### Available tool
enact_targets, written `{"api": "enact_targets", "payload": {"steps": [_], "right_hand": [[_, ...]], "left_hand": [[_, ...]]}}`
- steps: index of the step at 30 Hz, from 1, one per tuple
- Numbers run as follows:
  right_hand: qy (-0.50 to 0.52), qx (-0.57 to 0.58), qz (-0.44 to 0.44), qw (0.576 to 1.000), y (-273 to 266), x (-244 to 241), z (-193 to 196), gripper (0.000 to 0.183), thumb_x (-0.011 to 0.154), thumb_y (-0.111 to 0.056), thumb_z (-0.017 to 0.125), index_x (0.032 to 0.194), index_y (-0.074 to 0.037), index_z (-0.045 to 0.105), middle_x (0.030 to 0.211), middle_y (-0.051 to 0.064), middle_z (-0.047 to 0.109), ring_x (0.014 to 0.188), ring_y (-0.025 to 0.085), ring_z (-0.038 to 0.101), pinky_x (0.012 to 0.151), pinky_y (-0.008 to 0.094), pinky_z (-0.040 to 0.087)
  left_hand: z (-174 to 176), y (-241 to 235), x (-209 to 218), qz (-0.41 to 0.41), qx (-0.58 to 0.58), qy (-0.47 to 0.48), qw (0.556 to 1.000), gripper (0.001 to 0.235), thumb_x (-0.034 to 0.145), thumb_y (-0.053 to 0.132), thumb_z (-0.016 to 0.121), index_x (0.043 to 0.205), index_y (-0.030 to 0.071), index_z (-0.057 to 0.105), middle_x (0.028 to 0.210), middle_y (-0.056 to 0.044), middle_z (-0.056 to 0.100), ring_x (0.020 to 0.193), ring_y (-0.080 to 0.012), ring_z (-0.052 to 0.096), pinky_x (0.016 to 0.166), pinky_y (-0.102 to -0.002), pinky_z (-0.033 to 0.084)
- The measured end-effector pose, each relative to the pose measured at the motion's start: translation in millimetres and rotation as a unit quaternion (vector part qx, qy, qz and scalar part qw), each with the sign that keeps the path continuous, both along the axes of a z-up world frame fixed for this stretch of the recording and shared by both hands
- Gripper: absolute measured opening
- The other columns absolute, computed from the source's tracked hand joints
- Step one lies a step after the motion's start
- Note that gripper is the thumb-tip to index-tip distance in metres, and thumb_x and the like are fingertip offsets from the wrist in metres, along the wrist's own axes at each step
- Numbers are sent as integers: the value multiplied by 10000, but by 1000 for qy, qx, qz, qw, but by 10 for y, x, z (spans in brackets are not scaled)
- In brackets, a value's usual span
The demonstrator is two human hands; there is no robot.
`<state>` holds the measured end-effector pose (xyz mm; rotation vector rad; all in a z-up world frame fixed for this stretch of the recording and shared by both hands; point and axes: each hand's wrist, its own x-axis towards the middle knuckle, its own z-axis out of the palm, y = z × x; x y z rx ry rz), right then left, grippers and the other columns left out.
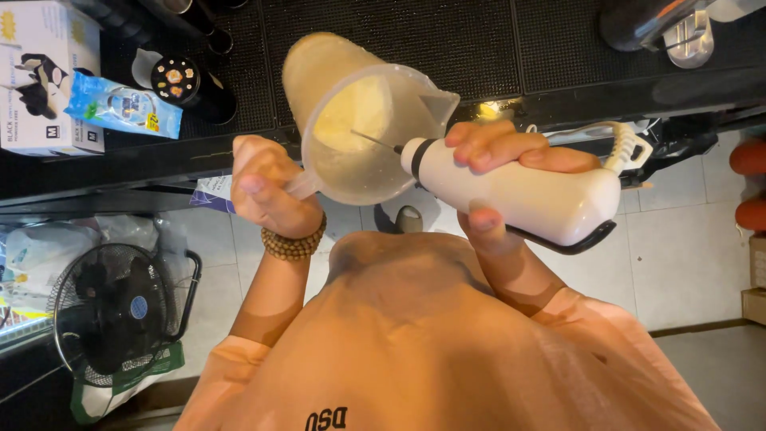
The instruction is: Frothing milk using a handheld frother and then cleaning a digital scale with a wipe.
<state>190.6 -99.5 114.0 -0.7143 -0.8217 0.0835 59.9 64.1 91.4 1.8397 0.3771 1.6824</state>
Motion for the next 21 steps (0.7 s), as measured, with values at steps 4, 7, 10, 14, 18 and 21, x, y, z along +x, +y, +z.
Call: {"api": "enact_targets", "payload": {"steps": [4, 7, 10, 14, 18, 21], "right_hand": [[39, -51, 16, 998, -95, -20, 109, 562, 880, -260, 874, 1207, -187, 422, 1042, 97, 628, 897, 228, 574, 901, 483, 500], [7, -37, 4, 999, -60, 62, 72, 557, 868, -252, 871, 1205, -188, 432, 1091, 93, 628, 938, 247, 611, 903, 508, 515], [15, -30, 2, 999, -85, 66, 83, 567, 873, -199, 881, 1240, -185, 449, 1049, 108, 635, 978, 254, 613, 910, 510, 514], [-23, -37, 13, 999, -47, 127, 34, 530, 894, -157, 841, 1261, -196, 461, 1069, 97, 631, 980, 225, 612, 935, 478, 512], [-25, -81, 19, 996, -117, 121, 69, 539, 934, -92, 836, 1301, -202, 456, 1091, 105, 629, 992, 232, 601, 981, 470, 503], [-91, -55, -72, 992, 33, 210, 7, 562, 892, -122, 839, 1281, -187, 439, 1155, 109, 618, 1026, 243, 626, 910, 460, 544]], "left_hand": [[34, 63, 97, -17, 31, 13, 999, 616, 1144, 309, 279, 606, 34, 393, 615, -110, 449, 630, -275, 473, 702, -416, 382], [50, 73, 179, -23, -6, -1, 1000, 612, 1142, 333, 277, 625, 28, 396, 671, -129, 443, 698, -289, 445, 708, -378, 373], [70, 98, 216, -42, 20, -22, 999, 620, 1134, 320, 280, 593, 36, 385, 616, -100, 426, 666, -269, 445, 718, -393, 362], [70, 83, 232, -42, 0, -9, 999, 640, 1137, 335, 280, 588, 32, 407, 627, -98, 423, 688, -253, 439, 723, -389, 348], [12, 70, 221, -48, -24, 8, 999, 625, 1138, 340, 303, 625, 5, 428, 675, -128, 436, 687, -252, 455, 691, -363, 352], [9, -19, 217, -64, -46, 50, 996, 627, 1158, 311, 300, 650, 6, 504, 672, -100, 468, 694, -255, 483, 671, -360, 372]]}}
